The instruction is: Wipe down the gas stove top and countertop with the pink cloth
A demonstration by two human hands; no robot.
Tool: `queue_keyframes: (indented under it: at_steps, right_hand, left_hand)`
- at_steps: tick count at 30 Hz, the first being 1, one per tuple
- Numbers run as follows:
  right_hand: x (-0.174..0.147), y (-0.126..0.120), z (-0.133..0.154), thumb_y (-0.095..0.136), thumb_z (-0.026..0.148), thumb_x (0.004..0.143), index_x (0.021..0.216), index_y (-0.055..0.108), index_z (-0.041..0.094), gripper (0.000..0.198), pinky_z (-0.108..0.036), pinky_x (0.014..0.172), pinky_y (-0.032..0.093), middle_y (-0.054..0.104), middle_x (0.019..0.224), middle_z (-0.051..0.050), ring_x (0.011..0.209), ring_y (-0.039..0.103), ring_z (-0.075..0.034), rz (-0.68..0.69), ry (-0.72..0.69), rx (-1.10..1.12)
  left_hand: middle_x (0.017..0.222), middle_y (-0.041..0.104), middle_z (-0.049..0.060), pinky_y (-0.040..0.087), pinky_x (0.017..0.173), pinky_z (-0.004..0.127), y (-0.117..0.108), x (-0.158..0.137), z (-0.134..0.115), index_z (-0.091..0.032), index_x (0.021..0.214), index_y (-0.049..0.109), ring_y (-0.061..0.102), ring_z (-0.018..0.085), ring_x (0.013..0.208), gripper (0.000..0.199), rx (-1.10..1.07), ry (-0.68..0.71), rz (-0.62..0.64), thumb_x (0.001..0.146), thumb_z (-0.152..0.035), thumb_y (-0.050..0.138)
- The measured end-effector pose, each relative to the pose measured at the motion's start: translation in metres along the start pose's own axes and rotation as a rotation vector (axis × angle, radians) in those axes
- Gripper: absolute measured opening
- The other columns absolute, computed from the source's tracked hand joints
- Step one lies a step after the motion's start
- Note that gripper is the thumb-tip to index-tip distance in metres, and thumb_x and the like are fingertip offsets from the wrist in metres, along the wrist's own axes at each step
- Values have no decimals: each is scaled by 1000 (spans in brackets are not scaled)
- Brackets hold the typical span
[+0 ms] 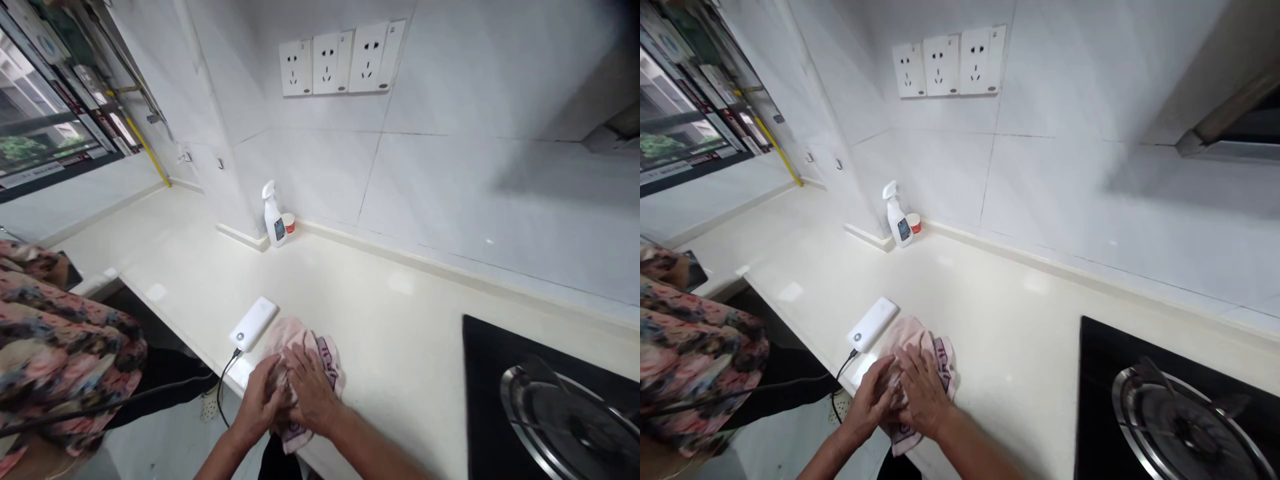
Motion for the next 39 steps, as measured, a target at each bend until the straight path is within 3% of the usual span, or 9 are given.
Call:
queue_keyframes:
  at_steps: [7,11,13,20,25,29,33,36,39]
  right_hand:
    - [13,18,21,69,57,80,143,45,17,78,-58,115,22,50,145,-17,133,39,-36,152,62,8]
    - [-2,24,58,65,60,83,155,31,31,85,-61,112,25,37,158,-11,139,32,-40,249,-103,41]
    - [-15,20,59,66,58,83,151,36,38,78,-60,112,26,37,159,-7,141,32,-38,268,-139,58]
    - [-140,-9,-18,66,68,78,136,55,37,67,-53,106,32,53,144,-8,126,48,-35,34,-46,-111]
    - [-202,-67,-115,69,44,79,137,57,36,60,-56,106,30,46,149,-9,134,40,-38,-107,400,-417]
    - [-168,-125,-204,54,56,89,144,52,29,61,-68,105,24,30,158,-14,142,25,-47,-152,739,-486]
    - [-106,-138,-246,44,66,92,145,51,21,69,-76,99,20,29,155,-20,138,23,-53,-269,960,-374]
    - [-60,-109,-210,40,66,94,140,54,19,67,-80,99,13,27,155,-21,140,16,-55,-355,855,-341]
    - [-31,-54,-128,53,65,90,139,54,24,64,-76,105,11,28,156,-17,143,14,-52,-255,599,-319]
  left_hand:
    - [127,63,11,52,105,47,-15,9,-5,-23,127,57,60,25,121,37,-89,-81,-126,96,-42,49]
    - [123,66,10,51,105,46,-17,15,-18,-24,120,64,60,25,119,33,7,-44,-31,96,-42,50]
    - [121,67,10,51,105,45,-14,19,-26,-24,118,66,60,24,118,31,67,23,61,96,-40,50]
    - [128,63,11,52,102,44,9,39,-27,-26,123,63,59,23,120,31,212,178,133,98,-33,47]
    - [132,60,12,45,108,49,33,53,-25,-22,124,60,53,25,127,31,280,271,62,97,-28,49]
    - [135,58,11,42,110,51,41,58,-22,-23,130,56,50,26,129,35,309,249,85,97,-32,50]
    - [134,59,12,40,111,51,38,58,-17,-23,136,51,50,26,129,39,262,230,79,98,-33,46]
    - [133,58,12,40,111,52,38,58,-12,-23,140,46,50,26,129,43,239,214,60,99,-35,44]
    - [135,56,13,40,111,52,37,58,-11,-22,141,43,48,27,130,44,223,223,22,99,-37,43]
Point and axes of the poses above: each hand's wrist, its own x-axis towards the middle knuckle, its own y-axis out of the palm, z = x × y, the point moved 6 cm from there along x, towards the middle knuckle
